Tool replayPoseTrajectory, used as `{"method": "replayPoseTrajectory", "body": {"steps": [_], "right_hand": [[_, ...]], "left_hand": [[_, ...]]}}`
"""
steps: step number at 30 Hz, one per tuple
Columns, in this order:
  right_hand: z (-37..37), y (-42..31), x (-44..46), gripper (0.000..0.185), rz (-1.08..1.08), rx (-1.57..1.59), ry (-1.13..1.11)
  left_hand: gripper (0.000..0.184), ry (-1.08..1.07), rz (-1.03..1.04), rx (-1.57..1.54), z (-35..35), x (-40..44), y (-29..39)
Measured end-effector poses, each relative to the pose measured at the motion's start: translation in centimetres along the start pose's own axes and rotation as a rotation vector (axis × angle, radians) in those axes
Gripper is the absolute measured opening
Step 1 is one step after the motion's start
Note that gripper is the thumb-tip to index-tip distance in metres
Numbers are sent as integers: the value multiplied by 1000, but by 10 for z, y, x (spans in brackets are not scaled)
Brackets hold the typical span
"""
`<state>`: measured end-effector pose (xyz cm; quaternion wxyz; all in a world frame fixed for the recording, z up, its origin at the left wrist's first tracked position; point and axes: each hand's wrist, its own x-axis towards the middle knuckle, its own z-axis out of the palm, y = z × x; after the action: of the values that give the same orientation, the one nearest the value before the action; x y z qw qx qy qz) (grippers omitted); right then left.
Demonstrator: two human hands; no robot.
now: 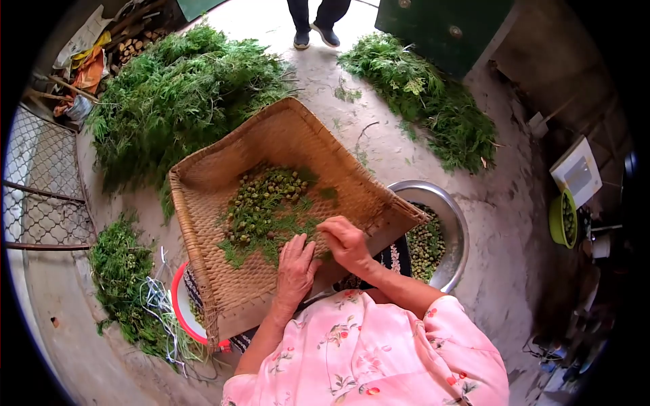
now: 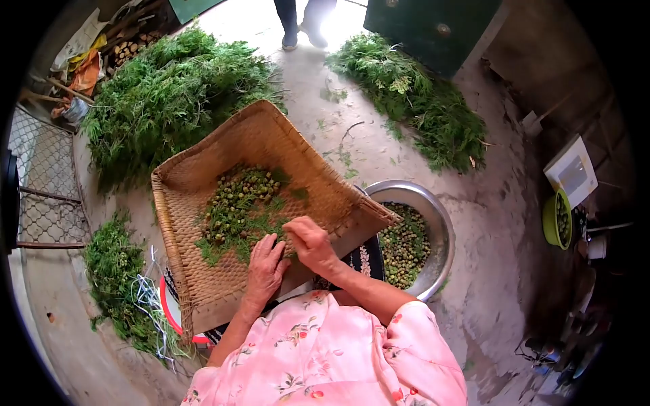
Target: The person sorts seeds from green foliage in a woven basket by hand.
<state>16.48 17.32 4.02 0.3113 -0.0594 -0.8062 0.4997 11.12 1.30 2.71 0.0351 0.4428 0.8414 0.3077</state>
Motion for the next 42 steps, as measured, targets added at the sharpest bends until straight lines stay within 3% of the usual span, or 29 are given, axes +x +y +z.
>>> {"method": "replayPoseTrajectory", "body": {"steps": [8, 22, 29, 32, 38, 42], "right_hand": [[18, 13, -11, 14, 161, 46, -63], [22, 21, -10, 11, 93, 41, -25], [21, 20, -8, 10, 213, 110, -71], [22, 22, -8, 14, 258, 174, -87], [20, 20, -8, 15, 289, 231, -91], [18, 19, -8, 16, 275, 208, -97]], "left_hand": [[41, 12, 15, -32, 1, 1, -3], [41, 69, 37, -21, 5, 4, -3], [41, 33, 18, -23, 8, 2, -13], [28, 186, 9, -97, 3, 1, -15], [16, 448, -249, 86, -27, 15, -48], [19, 412, -345, 256, -31, 27, -66]]}}
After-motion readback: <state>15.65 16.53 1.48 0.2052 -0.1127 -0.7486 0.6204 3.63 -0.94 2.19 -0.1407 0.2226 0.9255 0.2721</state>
